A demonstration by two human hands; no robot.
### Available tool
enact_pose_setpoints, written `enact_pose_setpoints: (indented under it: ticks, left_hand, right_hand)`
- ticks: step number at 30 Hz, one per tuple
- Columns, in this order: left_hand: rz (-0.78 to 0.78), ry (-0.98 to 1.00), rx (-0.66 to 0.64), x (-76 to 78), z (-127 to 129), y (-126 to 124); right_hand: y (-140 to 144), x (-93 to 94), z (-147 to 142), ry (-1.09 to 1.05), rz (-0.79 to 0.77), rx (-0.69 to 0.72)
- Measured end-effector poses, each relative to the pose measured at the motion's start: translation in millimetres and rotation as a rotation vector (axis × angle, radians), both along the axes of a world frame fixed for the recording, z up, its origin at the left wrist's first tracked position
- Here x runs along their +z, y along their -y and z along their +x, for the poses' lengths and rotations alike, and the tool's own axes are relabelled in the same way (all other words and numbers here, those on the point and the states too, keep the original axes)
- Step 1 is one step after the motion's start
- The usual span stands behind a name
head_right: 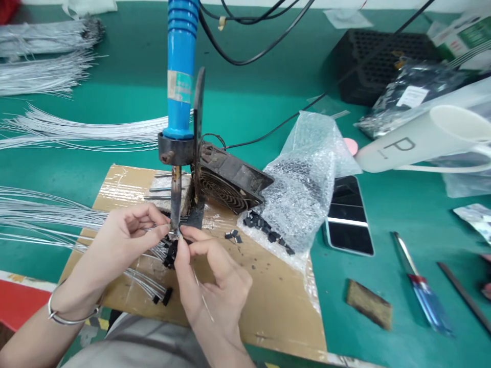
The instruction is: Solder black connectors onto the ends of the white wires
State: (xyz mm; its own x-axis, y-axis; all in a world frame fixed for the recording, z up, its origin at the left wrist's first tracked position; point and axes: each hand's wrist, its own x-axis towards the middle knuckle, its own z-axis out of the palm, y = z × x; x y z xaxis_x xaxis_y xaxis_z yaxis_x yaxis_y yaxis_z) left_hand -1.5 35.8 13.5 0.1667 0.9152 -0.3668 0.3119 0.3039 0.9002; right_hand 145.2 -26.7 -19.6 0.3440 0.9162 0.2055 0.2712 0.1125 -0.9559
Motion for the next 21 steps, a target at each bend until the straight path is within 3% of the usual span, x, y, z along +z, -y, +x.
enact_pose_setpoints:
  ticks: [21]
  left_hand:
    - [-0.004, 0.007, 0.011, -0.3, 1.3, -1.3]
  right_hand:
    - [1.4, 4.8, -3.1, -0.021, -0.029, -0.024]
